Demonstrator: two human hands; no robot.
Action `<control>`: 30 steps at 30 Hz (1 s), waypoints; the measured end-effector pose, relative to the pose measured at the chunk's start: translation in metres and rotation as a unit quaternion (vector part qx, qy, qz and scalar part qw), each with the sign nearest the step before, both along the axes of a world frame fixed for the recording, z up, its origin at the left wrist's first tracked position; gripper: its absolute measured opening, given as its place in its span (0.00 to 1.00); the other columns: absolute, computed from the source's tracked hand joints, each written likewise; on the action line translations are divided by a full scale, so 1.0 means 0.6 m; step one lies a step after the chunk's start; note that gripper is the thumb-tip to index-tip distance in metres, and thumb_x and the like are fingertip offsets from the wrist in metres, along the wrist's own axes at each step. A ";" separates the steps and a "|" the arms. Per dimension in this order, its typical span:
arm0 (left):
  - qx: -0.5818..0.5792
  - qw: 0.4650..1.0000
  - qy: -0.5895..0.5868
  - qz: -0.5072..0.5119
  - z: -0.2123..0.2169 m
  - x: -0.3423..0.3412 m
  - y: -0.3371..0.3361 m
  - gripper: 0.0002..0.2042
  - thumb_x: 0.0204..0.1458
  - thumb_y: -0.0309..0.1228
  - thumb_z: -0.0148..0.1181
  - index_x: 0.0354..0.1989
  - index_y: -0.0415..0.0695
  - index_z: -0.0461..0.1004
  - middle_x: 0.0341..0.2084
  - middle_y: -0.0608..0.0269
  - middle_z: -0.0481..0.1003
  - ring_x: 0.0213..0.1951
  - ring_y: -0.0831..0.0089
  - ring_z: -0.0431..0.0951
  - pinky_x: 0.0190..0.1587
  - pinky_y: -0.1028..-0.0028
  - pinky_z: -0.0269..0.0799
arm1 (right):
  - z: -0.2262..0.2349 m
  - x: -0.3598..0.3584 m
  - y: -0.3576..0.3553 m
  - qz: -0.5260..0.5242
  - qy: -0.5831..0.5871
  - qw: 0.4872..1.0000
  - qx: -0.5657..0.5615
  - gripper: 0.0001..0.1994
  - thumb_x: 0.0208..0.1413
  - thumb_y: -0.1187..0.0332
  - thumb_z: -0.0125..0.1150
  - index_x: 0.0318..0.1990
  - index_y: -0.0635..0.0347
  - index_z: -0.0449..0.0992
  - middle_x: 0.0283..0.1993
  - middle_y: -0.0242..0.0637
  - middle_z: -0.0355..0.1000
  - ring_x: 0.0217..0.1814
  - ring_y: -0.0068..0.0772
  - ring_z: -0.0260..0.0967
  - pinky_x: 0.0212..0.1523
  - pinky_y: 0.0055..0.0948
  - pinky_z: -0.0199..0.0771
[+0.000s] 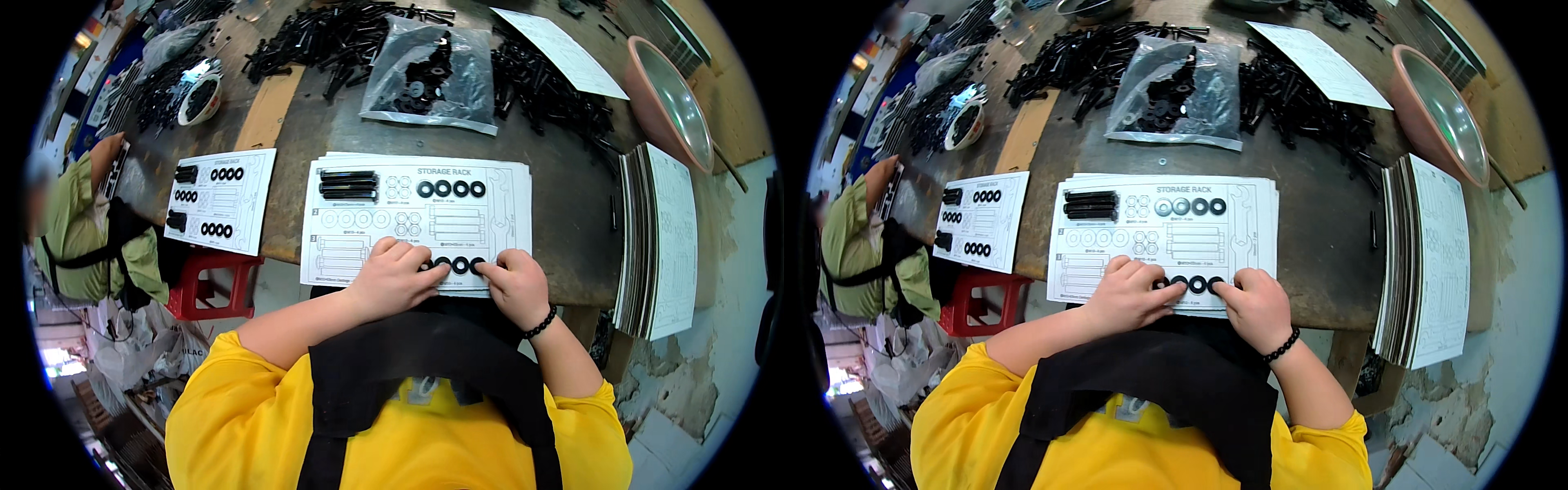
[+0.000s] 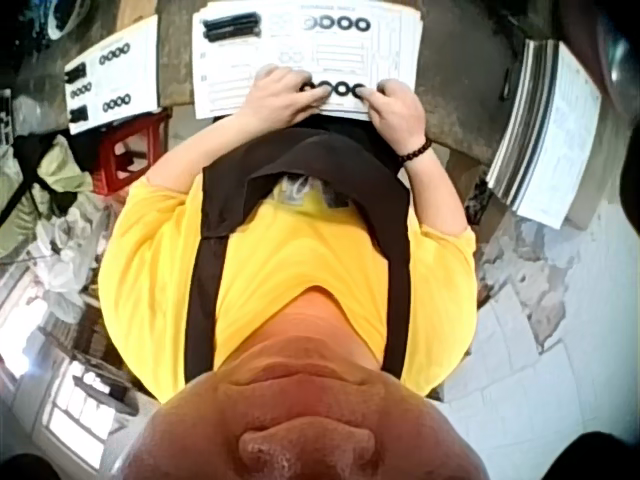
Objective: The person sorts small black hardware components, including rods and washers, from a plastic bag onto a printed layout sheet. They repeatedly pick up items, place them in designated spots, and adjust the arrangement.
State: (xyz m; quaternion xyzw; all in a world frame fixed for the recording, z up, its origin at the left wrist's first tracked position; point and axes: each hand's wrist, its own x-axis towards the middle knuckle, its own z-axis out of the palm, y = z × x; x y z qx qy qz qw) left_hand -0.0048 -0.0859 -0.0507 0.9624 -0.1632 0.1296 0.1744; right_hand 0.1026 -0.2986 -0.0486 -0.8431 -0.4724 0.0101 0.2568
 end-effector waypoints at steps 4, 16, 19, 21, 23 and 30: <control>-0.002 1.000 0.005 0.002 0.002 -0.002 0.003 0.19 0.36 0.39 0.64 0.41 0.57 0.71 0.31 0.69 0.66 0.34 0.74 0.68 0.40 0.71 0.58 | -0.006 -0.001 0.000 0.004 0.006 1.000 0.006 0.09 0.39 0.74 0.59 0.31 0.49 0.77 0.25 0.32 0.64 0.29 0.35 0.64 0.27 0.31 0.66; -0.119 0.992 0.003 0.039 0.058 0.074 0.084 0.17 0.39 0.27 0.62 0.41 0.43 0.72 0.31 0.58 0.69 0.34 0.60 0.70 0.37 0.67 0.67 | 0.057 0.123 0.038 -0.039 0.054 0.992 0.103 0.09 0.43 0.76 0.56 0.34 0.57 0.77 0.30 0.38 0.67 0.33 0.39 0.67 0.33 0.31 0.68; -0.128 0.990 0.024 0.052 0.064 0.117 0.098 0.14 0.42 0.26 0.60 0.41 0.43 0.72 0.30 0.57 0.70 0.33 0.62 0.71 0.36 0.69 0.67 | 0.019 0.203 0.027 -0.119 0.034 0.988 0.088 0.07 0.45 0.71 0.57 0.33 0.59 0.76 0.32 0.39 0.69 0.35 0.40 0.68 0.36 0.32 0.69; -0.127 0.990 0.035 0.053 0.057 0.156 0.098 0.14 0.42 0.27 0.59 0.41 0.43 0.72 0.30 0.58 0.70 0.34 0.62 0.72 0.37 0.68 0.68 | -0.013 0.262 0.009 -0.193 0.004 0.978 0.081 0.07 0.45 0.69 0.58 0.33 0.59 0.76 0.33 0.40 0.69 0.35 0.41 0.68 0.36 0.33 0.69; -0.124 0.991 0.037 0.035 0.049 0.204 0.088 0.14 0.43 0.28 0.59 0.41 0.43 0.72 0.31 0.58 0.70 0.35 0.62 0.72 0.38 0.68 0.68 | -0.020 0.307 0.004 -0.267 -0.001 0.963 0.035 0.11 0.46 0.62 0.58 0.33 0.58 0.76 0.34 0.40 0.70 0.37 0.43 0.69 0.37 0.35 0.70; -0.051 0.998 -0.004 0.021 0.004 0.412 0.024 0.12 0.43 0.32 0.59 0.37 0.44 0.74 0.32 0.58 0.71 0.38 0.60 0.72 0.41 0.65 0.68 | -0.029 0.377 0.100 -0.376 -0.011 0.915 -0.143 0.21 0.42 0.48 0.61 0.32 0.58 0.75 0.37 0.42 0.70 0.41 0.44 0.70 0.38 0.38 0.72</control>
